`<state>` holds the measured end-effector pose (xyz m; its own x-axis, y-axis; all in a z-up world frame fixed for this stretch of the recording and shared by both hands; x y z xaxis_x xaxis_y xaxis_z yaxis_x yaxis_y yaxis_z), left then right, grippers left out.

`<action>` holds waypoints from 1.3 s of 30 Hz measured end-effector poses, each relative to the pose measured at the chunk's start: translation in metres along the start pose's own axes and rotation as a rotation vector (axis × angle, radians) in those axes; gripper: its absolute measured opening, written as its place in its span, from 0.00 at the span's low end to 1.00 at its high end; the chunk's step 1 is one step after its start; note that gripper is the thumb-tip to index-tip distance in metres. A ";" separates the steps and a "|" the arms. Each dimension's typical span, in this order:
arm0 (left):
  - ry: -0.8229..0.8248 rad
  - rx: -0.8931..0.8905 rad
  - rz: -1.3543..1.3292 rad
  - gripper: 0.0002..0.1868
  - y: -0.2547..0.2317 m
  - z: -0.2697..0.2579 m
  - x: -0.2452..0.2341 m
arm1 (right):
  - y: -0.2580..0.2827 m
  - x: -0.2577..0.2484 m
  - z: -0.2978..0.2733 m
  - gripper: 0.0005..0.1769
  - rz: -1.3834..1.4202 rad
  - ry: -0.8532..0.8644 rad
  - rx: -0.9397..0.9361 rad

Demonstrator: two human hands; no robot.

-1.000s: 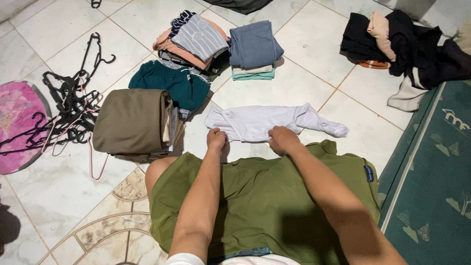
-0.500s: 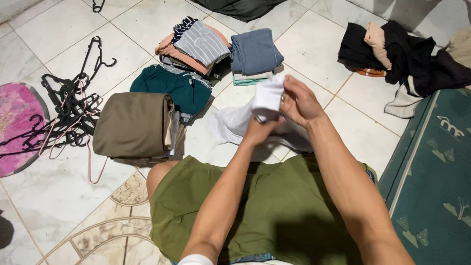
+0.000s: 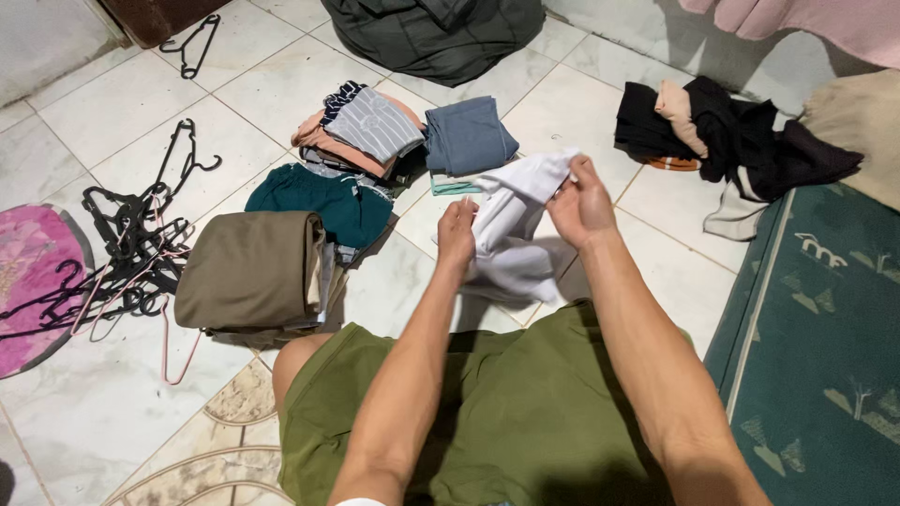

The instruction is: The person picks up various items of clothing from the floor, spreads them out, and folds them one at a time.

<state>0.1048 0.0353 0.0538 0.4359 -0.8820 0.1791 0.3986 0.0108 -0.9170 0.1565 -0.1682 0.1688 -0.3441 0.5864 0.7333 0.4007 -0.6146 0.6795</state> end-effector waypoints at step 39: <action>0.225 0.219 0.292 0.14 -0.173 0.145 -0.114 | 0.180 -0.085 0.007 0.19 -0.030 0.109 -0.349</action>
<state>0.1033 0.2024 0.2442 0.3786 -0.9075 -0.1818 0.4567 0.3540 -0.8161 0.2641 -0.3251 0.2286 -0.4475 0.5589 0.6981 0.0814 -0.7519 0.6542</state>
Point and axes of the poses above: each hand's wrist, its own z-axis towards the middle knuckle, its own x-axis out of the palm, y = z × x, the point moved 1 cm from there along z, towards the middle knuckle, and after that the axes turned 8 degrees about x, right-handed, at the moved point
